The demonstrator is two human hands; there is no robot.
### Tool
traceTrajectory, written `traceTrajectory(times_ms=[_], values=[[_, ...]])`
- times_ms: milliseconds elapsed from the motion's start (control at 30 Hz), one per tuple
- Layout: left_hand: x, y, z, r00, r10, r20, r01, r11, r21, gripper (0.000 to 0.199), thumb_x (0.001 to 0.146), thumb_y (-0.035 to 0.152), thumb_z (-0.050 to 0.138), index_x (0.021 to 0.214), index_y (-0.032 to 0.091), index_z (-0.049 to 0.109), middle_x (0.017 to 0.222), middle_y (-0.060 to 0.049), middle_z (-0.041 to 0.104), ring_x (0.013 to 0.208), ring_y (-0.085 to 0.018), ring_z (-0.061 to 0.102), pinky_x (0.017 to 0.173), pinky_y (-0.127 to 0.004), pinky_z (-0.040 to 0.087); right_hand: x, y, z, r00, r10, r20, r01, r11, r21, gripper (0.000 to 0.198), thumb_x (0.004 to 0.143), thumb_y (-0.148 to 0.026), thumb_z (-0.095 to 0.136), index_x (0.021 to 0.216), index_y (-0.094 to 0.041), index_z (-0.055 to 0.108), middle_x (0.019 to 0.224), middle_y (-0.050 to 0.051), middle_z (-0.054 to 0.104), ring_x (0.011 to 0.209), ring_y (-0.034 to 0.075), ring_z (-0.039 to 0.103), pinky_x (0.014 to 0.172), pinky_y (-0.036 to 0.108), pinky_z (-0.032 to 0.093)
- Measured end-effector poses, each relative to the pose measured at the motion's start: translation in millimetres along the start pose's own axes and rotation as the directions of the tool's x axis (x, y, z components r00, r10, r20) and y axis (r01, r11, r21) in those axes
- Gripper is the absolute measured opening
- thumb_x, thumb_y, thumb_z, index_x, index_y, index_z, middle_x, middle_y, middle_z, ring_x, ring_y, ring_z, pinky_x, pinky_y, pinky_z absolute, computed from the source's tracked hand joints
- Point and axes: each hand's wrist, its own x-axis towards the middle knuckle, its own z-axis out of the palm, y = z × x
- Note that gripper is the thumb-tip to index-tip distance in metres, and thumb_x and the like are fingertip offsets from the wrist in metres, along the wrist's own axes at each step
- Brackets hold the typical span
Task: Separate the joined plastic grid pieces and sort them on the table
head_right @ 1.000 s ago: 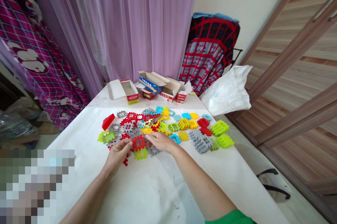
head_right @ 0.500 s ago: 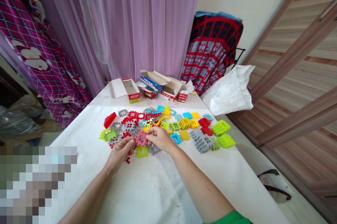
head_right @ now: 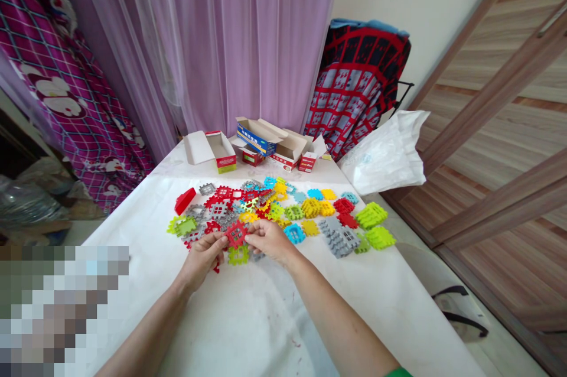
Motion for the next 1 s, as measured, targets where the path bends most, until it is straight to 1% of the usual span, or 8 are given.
traceTrajectory(times_ms=[100, 200, 267, 367, 500, 700, 900, 1000], values=[[0, 0, 0, 1.0, 0.005, 0.006, -0.005, 1.0, 0.013, 0.048, 0.061, 0.063, 0.07, 0.076, 0.018, 0.06, 0.04, 0.007, 0.051, 0.031, -0.005, 0.036, 0.033, -0.017, 0.022, -7, -7, -6, 0.983, -0.181, -0.034, 0.16, 0.93, -0.332, 0.047, 0.069, -0.024, 0.069, 0.115, -0.022, 0.059, 0.104, 0.004, 0.068, 0.086, 0.018, 0.065, 0.078, 0.033, 0.052], [0, -2, 1, 1.0, 0.002, 0.018, -0.003, 0.999, 0.047, 0.046, 0.062, 0.062, 0.07, 0.075, 0.018, 0.06, 0.039, 0.008, 0.05, 0.031, -0.005, 0.037, 0.033, -0.017, 0.024, -16, -20, -11, 0.92, -0.376, 0.105, 0.347, 0.665, -0.661, 0.069, 0.07, -0.02, 0.069, 0.135, -0.027, 0.049, 0.13, 0.007, 0.056, 0.114, 0.023, 0.055, 0.098, 0.038, 0.043], [0, -4, 1, 0.999, 0.01, 0.037, -0.013, 0.998, 0.065, 0.045, 0.063, 0.061, 0.069, 0.074, 0.018, 0.061, 0.04, 0.008, 0.05, 0.031, -0.005, 0.038, 0.033, -0.017, 0.025, -19, -26, -12, 0.89, -0.403, 0.212, 0.404, 0.487, -0.774, 0.067, 0.073, -0.021, 0.068, 0.136, -0.027, 0.048, 0.135, 0.009, 0.051, 0.122, 0.027, 0.049, 0.101, 0.042, 0.039], [1, -6, 1, 0.997, 0.028, 0.068, -0.034, 0.996, 0.085, 0.042, 0.066, 0.06, 0.068, 0.073, 0.018, 0.063, 0.041, 0.007, 0.051, 0.032, -0.006, 0.039, 0.034, -0.017, 0.026, -21, -32, -11, 0.879, -0.381, 0.287, 0.423, 0.344, -0.839, 0.056, 0.076, -0.025, 0.068, 0.129, -0.025, 0.054, 0.135, 0.01, 0.05, 0.119, 0.028, 0.049, 0.097, 0.043, 0.041], [2, -8, 0, 0.995, 0.033, 0.097, -0.042, 0.995, 0.088, 0.045, 0.065, 0.062, 0.068, 0.073, 0.018, 0.064, 0.041, 0.007, 0.051, 0.032, -0.005, 0.038, 0.034, -0.017, 0.025, -20, -34, -9, 0.873, -0.378, 0.309, 0.435, 0.314, -0.844, 0.044, 0.076, -0.029, 0.07, 0.118, -0.024, 0.059, 0.125, 0.008, 0.055, 0.112, 0.025, 0.053, 0.092, 0.038, 0.042], [3, -13, 2, 0.996, 0.018, 0.091, -0.024, 0.997, 0.07, 0.047, 0.063, 0.063, 0.07, 0.075, 0.018, 0.063, 0.042, 0.007, 0.052, 0.033, -0.006, 0.041, 0.034, -0.017, 0.029, -25, -35, -9, 0.871, -0.386, 0.303, 0.429, 0.299, -0.853, 0.048, 0.075, -0.027, 0.07, 0.12, -0.023, 0.054, 0.123, 0.008, 0.056, 0.111, 0.024, 0.053, 0.092, 0.038, 0.042], [3, -15, 8, 0.999, 0.017, -0.049, -0.017, 1.0, 0.001, 0.05, 0.061, 0.062, 0.072, 0.083, 0.02, 0.057, 0.044, 0.009, 0.054, 0.032, -0.006, 0.043, 0.032, -0.016, 0.027, -33, -37, 1, 0.918, -0.396, 0.03, 0.187, 0.366, -0.912, 0.048, 0.079, -0.04, 0.067, 0.121, -0.021, 0.054, 0.111, 0.009, 0.061, 0.104, 0.025, 0.056, 0.088, 0.035, 0.043], [2, -16, 10, 0.999, 0.015, -0.04, -0.015, 1.0, -0.015, 0.051, 0.061, 0.063, 0.071, 0.083, 0.021, 0.053, 0.047, 0.009, 0.056, 0.03, -0.005, 0.041, 0.031, -0.015, 0.025, -34, -39, 5, 0.925, -0.378, 0.04, 0.176, 0.332, -0.927, 0.04, 0.079, -0.043, 0.067, 0.113, -0.023, 0.059, 0.103, 0.006, 0.062, 0.099, 0.024, 0.057, 0.083, 0.033, 0.044]])
